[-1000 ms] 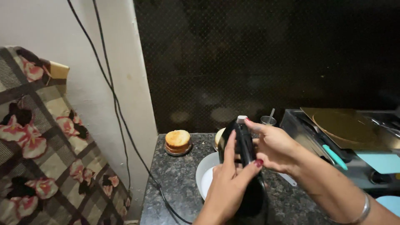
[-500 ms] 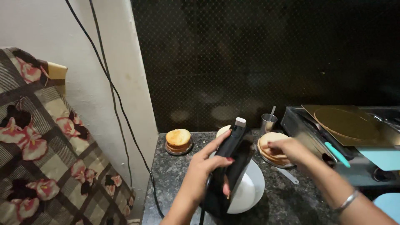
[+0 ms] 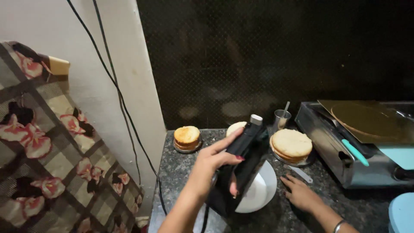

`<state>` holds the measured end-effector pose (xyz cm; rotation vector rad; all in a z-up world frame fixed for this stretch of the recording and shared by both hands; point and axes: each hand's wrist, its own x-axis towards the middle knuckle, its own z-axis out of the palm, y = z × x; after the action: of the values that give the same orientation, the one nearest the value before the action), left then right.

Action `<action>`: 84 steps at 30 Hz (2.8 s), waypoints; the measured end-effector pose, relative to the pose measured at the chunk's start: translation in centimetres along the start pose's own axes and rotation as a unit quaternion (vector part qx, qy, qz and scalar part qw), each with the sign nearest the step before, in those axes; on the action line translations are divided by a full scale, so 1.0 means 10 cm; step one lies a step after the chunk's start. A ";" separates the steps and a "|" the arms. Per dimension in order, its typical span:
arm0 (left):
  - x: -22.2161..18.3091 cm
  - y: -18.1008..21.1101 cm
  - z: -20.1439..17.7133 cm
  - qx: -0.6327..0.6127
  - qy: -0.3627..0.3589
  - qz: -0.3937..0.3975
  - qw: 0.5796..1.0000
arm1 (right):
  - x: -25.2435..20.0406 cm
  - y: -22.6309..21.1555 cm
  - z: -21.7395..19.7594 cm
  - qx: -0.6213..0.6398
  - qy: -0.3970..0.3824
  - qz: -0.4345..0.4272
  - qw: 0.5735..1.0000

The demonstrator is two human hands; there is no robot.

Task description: The person whips a liquid in a bowl using a hand mixer, then sets the mixer aside to move a cake layer. They then resume whipping the liquid with the mixer while holding the bowl.

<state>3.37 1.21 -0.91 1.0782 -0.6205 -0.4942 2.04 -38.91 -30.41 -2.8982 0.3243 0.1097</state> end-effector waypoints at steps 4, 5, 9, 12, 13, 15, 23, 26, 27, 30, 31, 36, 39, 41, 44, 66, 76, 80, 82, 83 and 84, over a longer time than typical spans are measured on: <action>0.01 0.17 -0.06 -0.008 0.005 -0.014 1.000 | 0.05 0.06 0.03 -0.027 -0.003 -0.001 1.000; 0.06 0.17 -0.09 -0.014 0.012 -0.024 1.000 | 0.03 0.03 0.02 -0.036 -0.012 0.001 0.999; 0.35 -0.18 -0.30 -0.052 -0.035 -0.015 0.998 | -0.09 -0.22 -0.25 -0.050 -0.062 0.035 0.996; 0.31 -0.29 -0.08 0.079 -0.020 0.124 0.989 | -0.07 -0.23 -0.28 -0.055 -0.081 0.046 0.994; 0.20 -0.21 0.00 0.078 -0.021 0.123 0.989 | -0.07 -0.22 -0.27 -0.054 -0.081 0.047 0.994; -0.02 -0.06 0.15 0.082 0.028 0.026 0.996 | -0.08 -0.20 -0.25 -0.062 -0.083 0.047 0.994; 0.15 0.07 -0.27 -0.001 0.028 -0.015 0.999 | -0.25 -0.68 -0.61 -0.139 -0.110 0.097 0.979; 0.38 -0.16 -0.38 -0.034 -0.007 -0.007 0.999 | -0.26 -0.78 -0.67 -0.178 -0.111 0.095 0.973; 0.45 -0.24 -0.38 -0.045 -0.019 -0.002 0.999 | -0.29 -0.84 -0.72 -0.201 -0.114 0.093 0.968; 0.40 -0.28 -0.02 0.078 0.034 0.080 0.993 | -0.19 -0.79 -0.65 -0.235 -0.120 0.078 0.961; 0.31 -0.21 0.08 0.078 0.033 0.080 0.993 | -0.22 -0.84 -0.70 -0.234 -0.120 0.080 0.961; -0.08 0.04 0.22 0.176 0.073 0.040 0.981 | -0.17 -0.87 -0.70 -0.241 -0.083 0.038 0.966; -0.08 0.09 -0.07 0.158 0.053 0.043 0.985 | -0.14 -0.86 -0.65 -0.240 -0.071 0.038 0.967; 0.04 0.10 -0.24 0.086 0.025 0.014 0.996 | -0.18 -0.92 -0.72 -0.240 -0.078 0.043 0.967; 0.24 0.07 -0.35 -0.001 -0.005 -0.023 1.000 | -0.16 -0.91 -0.67 -0.238 -0.083 0.050 0.966; 0.13 -0.01 -0.19 -0.051 0.036 -0.010 0.998 | -0.05 -0.73 -0.25 -0.300 0.003 0.014 0.954; 0.00 -0.20 0.06 0.194 0.007 0.121 0.973 | -0.13 -0.75 -0.08 -0.334 0.088 -0.025 0.938; -0.10 0.00 -0.16 0.109 0.010 0.111 0.988 | -0.13 -0.82 -0.14 -0.344 0.086 -0.018 0.935; -0.05 0.10 -0.23 0.002 0.030 0.005 1.000 | -0.12 -0.81 -0.11 -0.357 0.076 -0.014 0.931; 0.01 0.12 -0.25 -0.019 0.027 -0.014 0.999 | -0.12 -0.80 -0.08 -0.365 0.084 -0.018 0.927; 0.06 0.15 -0.27 -0.040 0.025 -0.034 0.998 | -0.12 -0.79 -0.05 -0.373 0.091 -0.021 0.923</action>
<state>5.79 3.17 -0.27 1.0358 -0.5178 -0.5443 2.66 -31.24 -28.15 -3.6852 0.2970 -0.0639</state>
